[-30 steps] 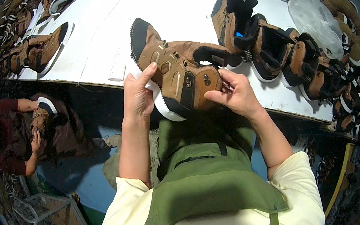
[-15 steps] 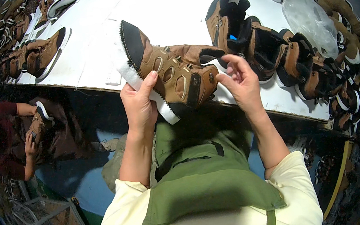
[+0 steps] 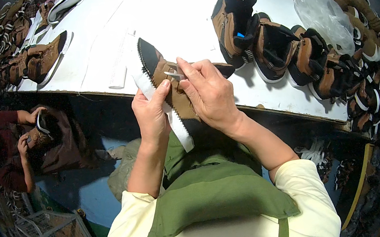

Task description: The person assembles brown hiking boots by attaching white midsole pieces to the uppers. They use a small metal tool to tuck and secure the midsole edges, then inspect and adjust the fit. Finished boots are placed on the table alongside other units.

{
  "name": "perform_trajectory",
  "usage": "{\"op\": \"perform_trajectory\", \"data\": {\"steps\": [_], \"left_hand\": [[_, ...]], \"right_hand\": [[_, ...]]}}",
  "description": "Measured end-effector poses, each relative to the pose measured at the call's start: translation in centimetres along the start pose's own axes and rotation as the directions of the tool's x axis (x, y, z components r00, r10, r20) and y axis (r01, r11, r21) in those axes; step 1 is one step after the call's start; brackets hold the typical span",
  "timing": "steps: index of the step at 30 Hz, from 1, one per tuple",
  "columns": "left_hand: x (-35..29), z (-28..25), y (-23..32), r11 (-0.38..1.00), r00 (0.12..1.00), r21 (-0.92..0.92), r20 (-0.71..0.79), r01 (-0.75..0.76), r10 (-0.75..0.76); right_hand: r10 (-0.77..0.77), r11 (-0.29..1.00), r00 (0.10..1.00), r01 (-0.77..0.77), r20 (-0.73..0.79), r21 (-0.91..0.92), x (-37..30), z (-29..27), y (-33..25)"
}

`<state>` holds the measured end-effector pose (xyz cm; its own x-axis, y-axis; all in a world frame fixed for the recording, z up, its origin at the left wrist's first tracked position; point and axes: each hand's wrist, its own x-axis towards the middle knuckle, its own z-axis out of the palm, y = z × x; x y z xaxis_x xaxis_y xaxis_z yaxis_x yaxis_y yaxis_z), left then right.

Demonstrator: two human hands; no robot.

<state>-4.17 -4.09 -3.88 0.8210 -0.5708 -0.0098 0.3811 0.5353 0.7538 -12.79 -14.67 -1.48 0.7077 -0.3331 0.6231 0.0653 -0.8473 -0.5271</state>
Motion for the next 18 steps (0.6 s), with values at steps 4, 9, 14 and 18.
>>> {"op": "perform_trajectory", "data": {"steps": [4,9,14,18], "left_hand": [[-0.1,0.0,-0.2,0.994,1.000,-0.109,0.004,0.030,-0.030],[0.1,-0.1,-0.6,0.988,0.999,-0.151,0.024,0.040,-0.037],[0.4,-0.4,-0.6,0.988,0.998,-0.144,0.034,0.056,-0.051],[0.6,-0.6,-0.7,0.987,0.997,-0.144,0.036,0.067,-0.062]], "right_hand": [[-0.046,0.996,0.998,0.049,0.047,-0.075,-0.5,0.1,0.8],[-0.034,0.998,0.998,0.037,0.056,-0.055,-0.9,0.0,1.2],[-0.019,0.999,0.998,0.022,0.061,-0.047,-0.7,0.2,1.3],[-0.030,0.998,0.999,0.032,0.035,-0.049,-0.5,0.5,1.4]]}}
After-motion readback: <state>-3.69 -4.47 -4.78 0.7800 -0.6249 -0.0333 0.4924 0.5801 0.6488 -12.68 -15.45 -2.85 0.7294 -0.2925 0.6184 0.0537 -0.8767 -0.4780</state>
